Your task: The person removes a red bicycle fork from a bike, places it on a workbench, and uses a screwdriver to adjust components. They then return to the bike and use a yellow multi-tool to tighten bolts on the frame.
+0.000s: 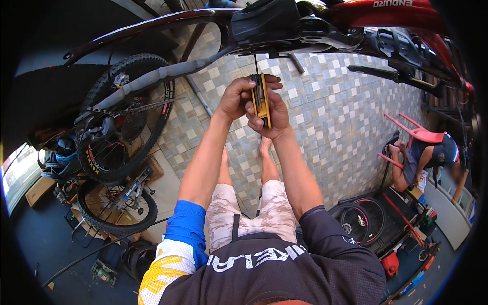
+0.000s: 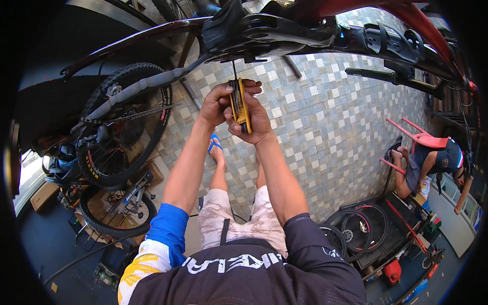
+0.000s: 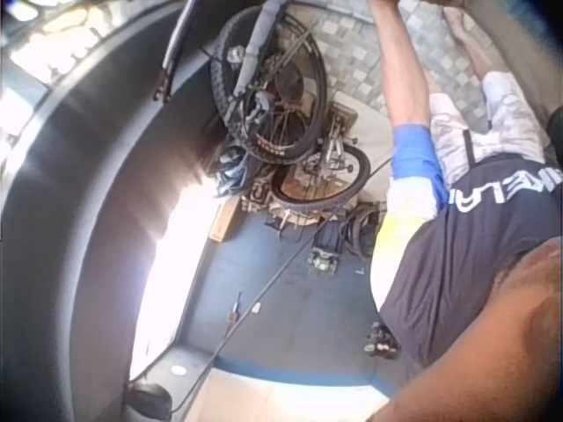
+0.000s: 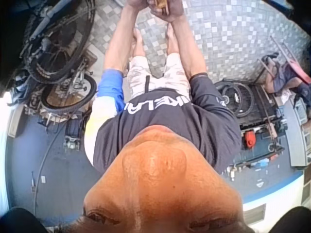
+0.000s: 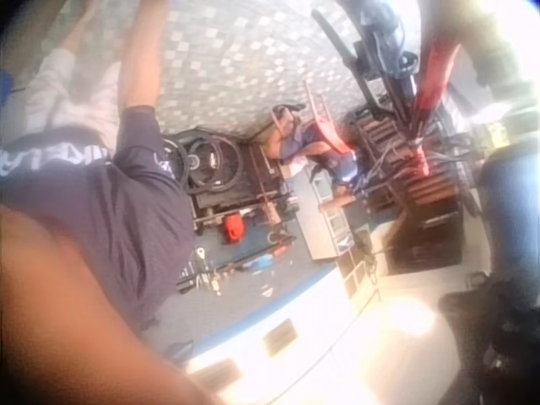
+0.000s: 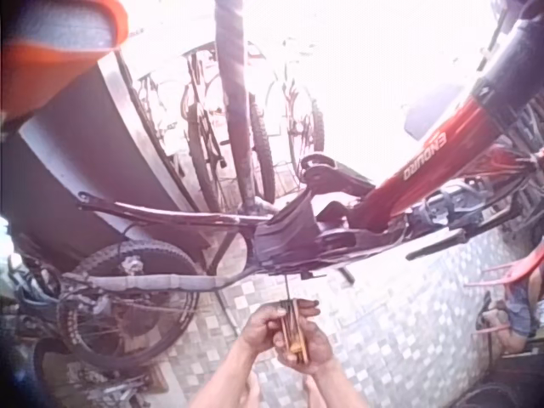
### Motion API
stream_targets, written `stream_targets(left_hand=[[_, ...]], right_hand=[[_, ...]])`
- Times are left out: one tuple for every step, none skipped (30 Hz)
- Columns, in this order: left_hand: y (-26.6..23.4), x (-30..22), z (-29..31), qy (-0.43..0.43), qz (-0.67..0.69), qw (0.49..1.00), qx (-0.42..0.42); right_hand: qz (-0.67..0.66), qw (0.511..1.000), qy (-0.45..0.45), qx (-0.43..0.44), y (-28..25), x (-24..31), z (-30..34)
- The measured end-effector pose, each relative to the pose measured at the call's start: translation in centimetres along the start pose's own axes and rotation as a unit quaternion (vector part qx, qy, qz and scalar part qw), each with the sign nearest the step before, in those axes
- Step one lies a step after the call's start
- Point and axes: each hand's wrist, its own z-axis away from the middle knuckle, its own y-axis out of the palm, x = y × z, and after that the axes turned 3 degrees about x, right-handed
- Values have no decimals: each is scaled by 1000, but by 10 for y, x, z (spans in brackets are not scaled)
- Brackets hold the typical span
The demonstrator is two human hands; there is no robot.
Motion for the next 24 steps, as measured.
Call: stream_targets(left_hand=[[1,-2,-5,-10,29,999,21],[3,-5,-9,-19,58,997,42],[3,-9,-9,-31,45,997,47],[5,-10,-9,-14,-2,1000,18],[8,-11,-7,5,-51,999,-13],[9,-13,-6,24,-100,994,-44],[12,-17,-5,19,-109,990,-87],[21,-21,-7,17,-177,975,-132],[32,-22,-10,14,-244,953,-176],[39,-22,-11,14,-308,925,-222],[39,-21,-14,49,-429,861,-267],[44,-19,-14,43,-479,829,-284],[59,-23,-15,36,-527,796,-297],[70,-27,-16,29,-573,759,-308],[73,-29,-18,11,-576,757,-310],[69,-28,-18,11,-539,786,-303],[57,-26,-17,11,-501,812,-299],[45,-24,-16,12,-463,837,-293],[32,-17,-16,29,-417,876,-241],[27,-14,-15,24,-305,930,-203],[22,-12,-14,17,-187,969,-163],[15,-8,-13,10,-67,990,-121],[4,-3,-14,11,22,998,-51],[-7,3,-17,12,74,997,-19]], right_hand=[[27,1000,5,-10,1,5,-1],[55,998,10,-20,3,10,-2],[22,999,-4,-47,5,10,-1],[48,996,-6,-74,13,11,2],[73,992,-7,-99,24,12,4],[98,987,-8,-124,31,13,4],[283,936,-44,-202,33,10,3],[456,844,-78,-273,35,5,-2],[608,713,-108,-332,37,1,-6],[675,634,-99,-364,44,-3,-8],[735,546,-89,-392,53,-5,-8],[786,453,-78,-414,59,-7,-7],[786,464,-63,-404,56,-6,-4],[777,485,-100,-389,48,-6,-2],[766,504,-137,-374,38,-7,1],[755,524,-174,-353,34,-7,2],[695,599,-180,-354,36,-7,2],[628,669,-184,-352,39,-6,4],[555,732,-185,-349,41,-5,7],[465,805,-154,-334,32,3,12],[369,867,-121,-313,16,14,18],[266,916,-87,-287,7,20,21],[139,941,-42,-305,11,20,17],[130,958,-17,-254,-1,18,16]])
